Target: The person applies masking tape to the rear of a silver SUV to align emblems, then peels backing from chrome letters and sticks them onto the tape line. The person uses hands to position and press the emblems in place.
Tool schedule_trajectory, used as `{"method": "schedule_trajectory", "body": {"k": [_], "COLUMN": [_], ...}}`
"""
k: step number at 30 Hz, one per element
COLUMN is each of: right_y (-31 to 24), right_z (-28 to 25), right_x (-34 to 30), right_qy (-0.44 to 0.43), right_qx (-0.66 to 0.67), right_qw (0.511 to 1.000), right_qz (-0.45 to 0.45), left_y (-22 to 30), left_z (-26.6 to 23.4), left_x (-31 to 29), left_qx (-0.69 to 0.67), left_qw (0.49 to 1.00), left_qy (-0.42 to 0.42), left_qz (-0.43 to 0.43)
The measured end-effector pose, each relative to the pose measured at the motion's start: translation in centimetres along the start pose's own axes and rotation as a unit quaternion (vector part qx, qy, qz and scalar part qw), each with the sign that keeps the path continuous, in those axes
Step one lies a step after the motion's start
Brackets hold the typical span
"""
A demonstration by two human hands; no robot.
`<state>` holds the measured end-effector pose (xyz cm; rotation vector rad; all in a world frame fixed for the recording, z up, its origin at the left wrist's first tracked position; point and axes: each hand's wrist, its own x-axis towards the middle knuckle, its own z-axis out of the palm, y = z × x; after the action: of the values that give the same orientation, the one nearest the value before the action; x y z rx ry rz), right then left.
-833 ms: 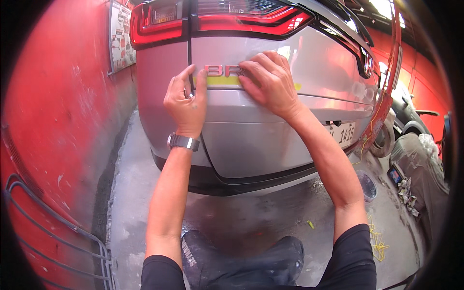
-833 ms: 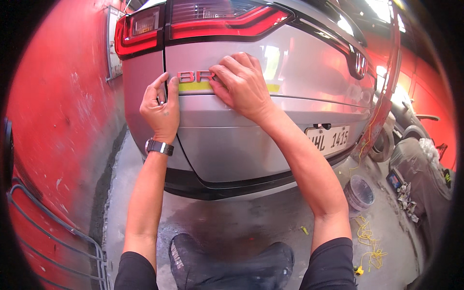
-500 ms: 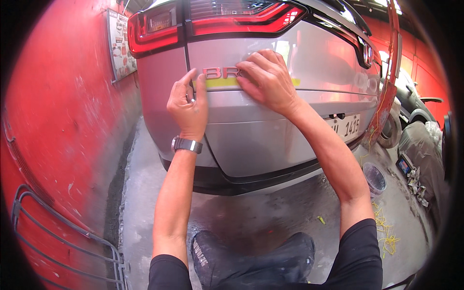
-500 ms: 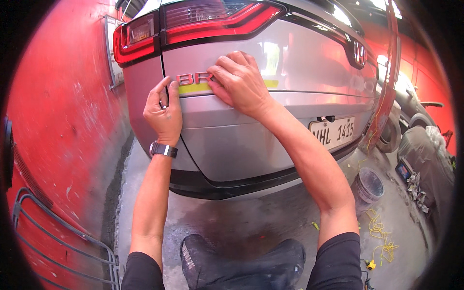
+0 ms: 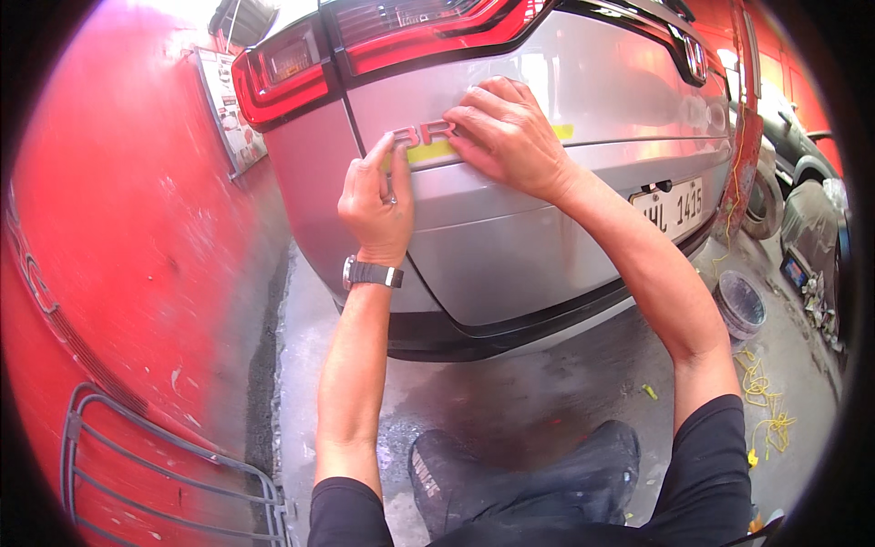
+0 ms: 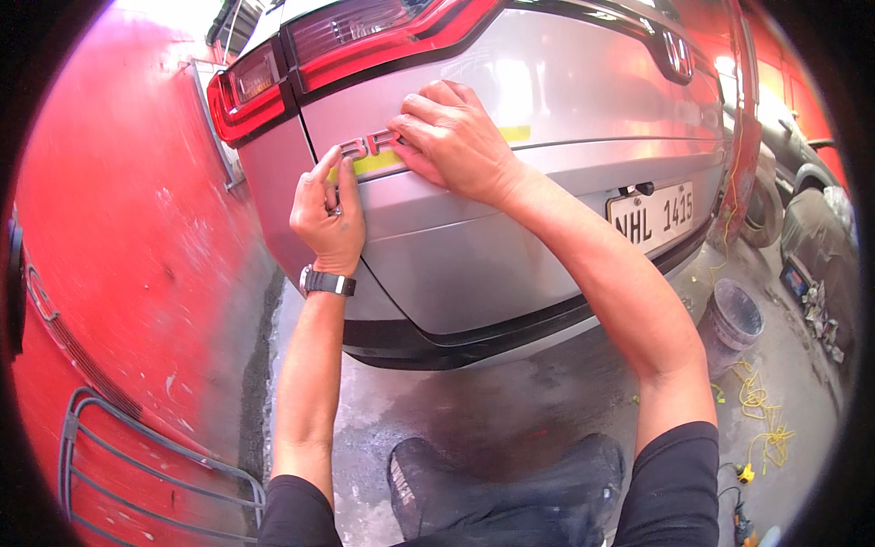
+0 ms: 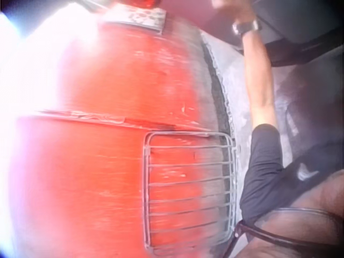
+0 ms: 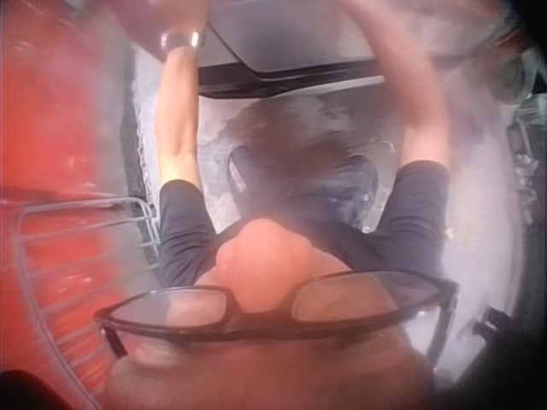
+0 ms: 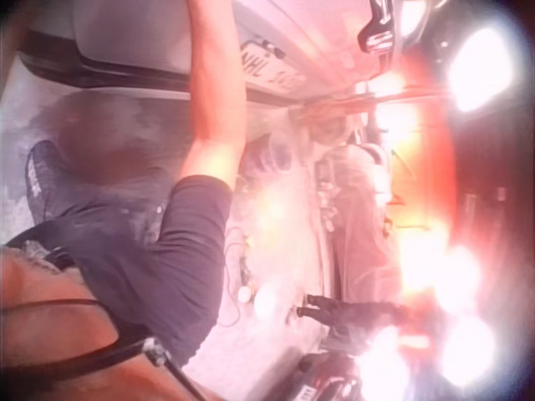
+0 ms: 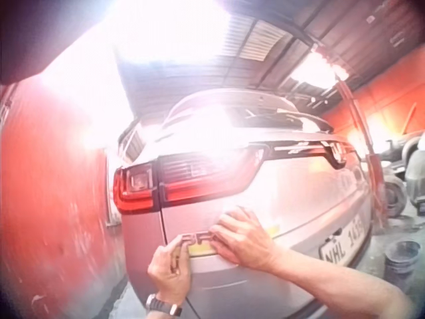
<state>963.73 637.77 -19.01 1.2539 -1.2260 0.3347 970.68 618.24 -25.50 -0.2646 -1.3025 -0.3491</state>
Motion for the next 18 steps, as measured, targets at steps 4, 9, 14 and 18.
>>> {"method": "schedule_trajectory", "body": {"k": [4, 9, 14, 18], "right_y": [0.1, 0.3, 0.3, 0.2], "right_z": [0.2, -0.2, 0.0, -0.2], "right_x": [-0.1, -0.1, -0.2, -0.2], "right_qy": [0.006, -0.004, -0.010, -0.017], "right_qx": [-0.002, -0.015, -0.013, -0.014], "right_qw": [1.000, 1.000, 1.000, 1.000], "right_qz": [-0.003, -0.008, -0.011, -0.008], "left_y": [-0.5, -0.8, -1.1, -2.1], "left_z": [0.2, -1.1, -1.9, -1.8], "left_x": [0.1, 1.9, 4.4, 5.2], "left_qx": [-0.021, -0.068, -0.085, -0.082], "left_qw": [0.993, 0.991, 0.984, 0.973], "left_qy": [0.056, -0.045, -0.153, -0.200], "left_qz": [-0.102, -0.104, 0.031, 0.086]}}
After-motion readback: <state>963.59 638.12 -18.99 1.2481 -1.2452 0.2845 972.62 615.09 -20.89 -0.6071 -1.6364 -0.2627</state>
